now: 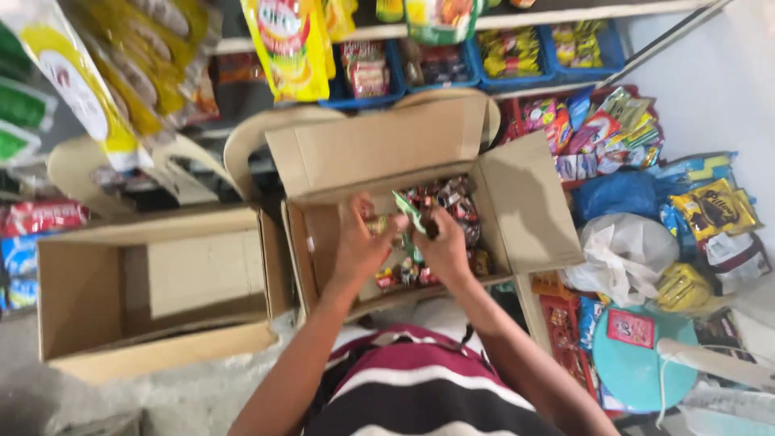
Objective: Stocking grocery shelves by hanging individual product sachets from display hooks.
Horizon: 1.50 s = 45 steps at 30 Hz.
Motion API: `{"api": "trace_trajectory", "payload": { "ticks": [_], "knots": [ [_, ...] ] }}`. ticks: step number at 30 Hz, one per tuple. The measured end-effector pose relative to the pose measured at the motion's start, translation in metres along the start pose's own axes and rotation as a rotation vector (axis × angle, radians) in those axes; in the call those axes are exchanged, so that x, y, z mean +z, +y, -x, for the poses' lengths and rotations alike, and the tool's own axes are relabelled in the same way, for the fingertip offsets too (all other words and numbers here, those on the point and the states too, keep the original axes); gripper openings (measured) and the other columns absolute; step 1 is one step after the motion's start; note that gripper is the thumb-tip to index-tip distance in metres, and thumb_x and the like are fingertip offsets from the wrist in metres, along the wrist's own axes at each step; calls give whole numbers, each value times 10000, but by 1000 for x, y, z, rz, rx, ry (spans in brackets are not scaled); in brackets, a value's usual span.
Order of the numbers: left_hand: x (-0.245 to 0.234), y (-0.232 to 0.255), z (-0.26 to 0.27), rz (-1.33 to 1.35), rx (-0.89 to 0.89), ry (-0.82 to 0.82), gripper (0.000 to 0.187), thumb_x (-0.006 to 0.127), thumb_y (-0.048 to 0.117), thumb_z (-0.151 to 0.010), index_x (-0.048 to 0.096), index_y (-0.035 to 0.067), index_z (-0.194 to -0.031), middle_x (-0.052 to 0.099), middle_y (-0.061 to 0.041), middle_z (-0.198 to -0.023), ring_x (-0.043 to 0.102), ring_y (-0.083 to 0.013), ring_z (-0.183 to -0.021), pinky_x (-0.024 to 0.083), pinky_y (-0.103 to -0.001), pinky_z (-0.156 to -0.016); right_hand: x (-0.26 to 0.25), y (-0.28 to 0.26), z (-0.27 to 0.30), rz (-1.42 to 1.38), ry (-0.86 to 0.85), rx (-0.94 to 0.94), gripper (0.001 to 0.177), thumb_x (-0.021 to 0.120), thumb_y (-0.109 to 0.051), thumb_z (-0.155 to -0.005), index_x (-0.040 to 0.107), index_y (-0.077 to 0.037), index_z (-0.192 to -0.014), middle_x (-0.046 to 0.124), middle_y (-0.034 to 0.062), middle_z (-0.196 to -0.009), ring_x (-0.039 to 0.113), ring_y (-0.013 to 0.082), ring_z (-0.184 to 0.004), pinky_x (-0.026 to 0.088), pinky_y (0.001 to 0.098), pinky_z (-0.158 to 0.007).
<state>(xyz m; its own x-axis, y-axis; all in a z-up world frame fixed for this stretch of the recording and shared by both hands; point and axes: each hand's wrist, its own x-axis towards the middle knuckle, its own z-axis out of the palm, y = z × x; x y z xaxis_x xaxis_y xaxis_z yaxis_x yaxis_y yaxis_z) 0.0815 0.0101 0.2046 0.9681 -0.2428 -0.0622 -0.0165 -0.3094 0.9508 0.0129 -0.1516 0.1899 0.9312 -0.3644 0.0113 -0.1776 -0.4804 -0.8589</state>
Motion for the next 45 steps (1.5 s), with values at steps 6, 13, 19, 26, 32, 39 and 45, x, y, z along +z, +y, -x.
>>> {"api": "trace_trajectory", "payload": {
  "ticks": [6, 13, 19, 26, 32, 39, 45],
  "knots": [
    [30, 14, 14, 316, 184, -118, 583, 631, 334, -1013, 428, 20, -1460, 669, -122, -1214, 653, -177, -1126, 512, -324, -962, 2, -37, 16, 96, 145, -374, 324, 688, 38, -783, 666, -4, -1104, 661, 156, -1051, 660, 313, -978, 533, 380, -841],
    [18, 24, -9, 323, 55, -42, 300, 599, 296, -1074, 631, 3, -1125, 692, -50, -905, 591, -123, -867, 517, -305, -778, -53, -65, -7, -46, -104, -342, 349, 761, -39, -819, 678, -40, -1158, 674, 87, -1108, 699, 202, -922, 553, 305, -804],
    [14, 87, -24, 582, 84, -207, 268, 614, 279, -1044, 683, 20, -1043, 651, 26, -885, 548, -43, -845, 489, -247, -758, -88, -63, -52, -446, -32, -147, 225, 721, -79, -954, 640, -45, -1161, 597, -10, -961, 531, 55, -812, 455, 220, -706],
    [6, 130, -40, 569, 78, -211, 231, 638, 241, -1012, 702, 23, -1049, 684, 30, -902, 578, -39, -843, 503, -230, -779, -119, -50, -86, -705, -192, -59, 113, 705, -108, -989, 673, -39, -1073, 608, -54, -877, 503, 21, -778, 410, 194, -673],
    [9, 124, -61, 676, 105, -159, 189, 678, 184, -997, 699, -3, -1017, 711, -8, -903, 621, -64, -833, 527, -248, -795, -135, -57, -99, -900, -155, -82, 87, 688, -92, -997, 701, -30, -1055, 670, -44, -919, 538, 20, -807, 420, 199, -723],
    [14, 130, -69, 750, 146, -109, 179, 667, 178, -1024, 689, 0, -1027, 690, 8, -920, 599, -48, -853, 516, -234, -803, -133, -55, -112, -1050, -125, -97, 77, 693, -66, -985, 701, -39, -1057, 696, -30, -953, 594, 47, -861, 433, 218, -759],
    [13, 161, -72, 638, 260, -61, 226, 662, 195, -1011, 679, -12, -1099, 720, -10, -926, 628, -50, -857, 517, -218, -783, -138, -67, -120, -1085, -110, -195, 41, 692, -68, -998, 688, -55, -1037, 677, -34, -941, 560, 46, -834, 426, 229, -752]
  ]
}}
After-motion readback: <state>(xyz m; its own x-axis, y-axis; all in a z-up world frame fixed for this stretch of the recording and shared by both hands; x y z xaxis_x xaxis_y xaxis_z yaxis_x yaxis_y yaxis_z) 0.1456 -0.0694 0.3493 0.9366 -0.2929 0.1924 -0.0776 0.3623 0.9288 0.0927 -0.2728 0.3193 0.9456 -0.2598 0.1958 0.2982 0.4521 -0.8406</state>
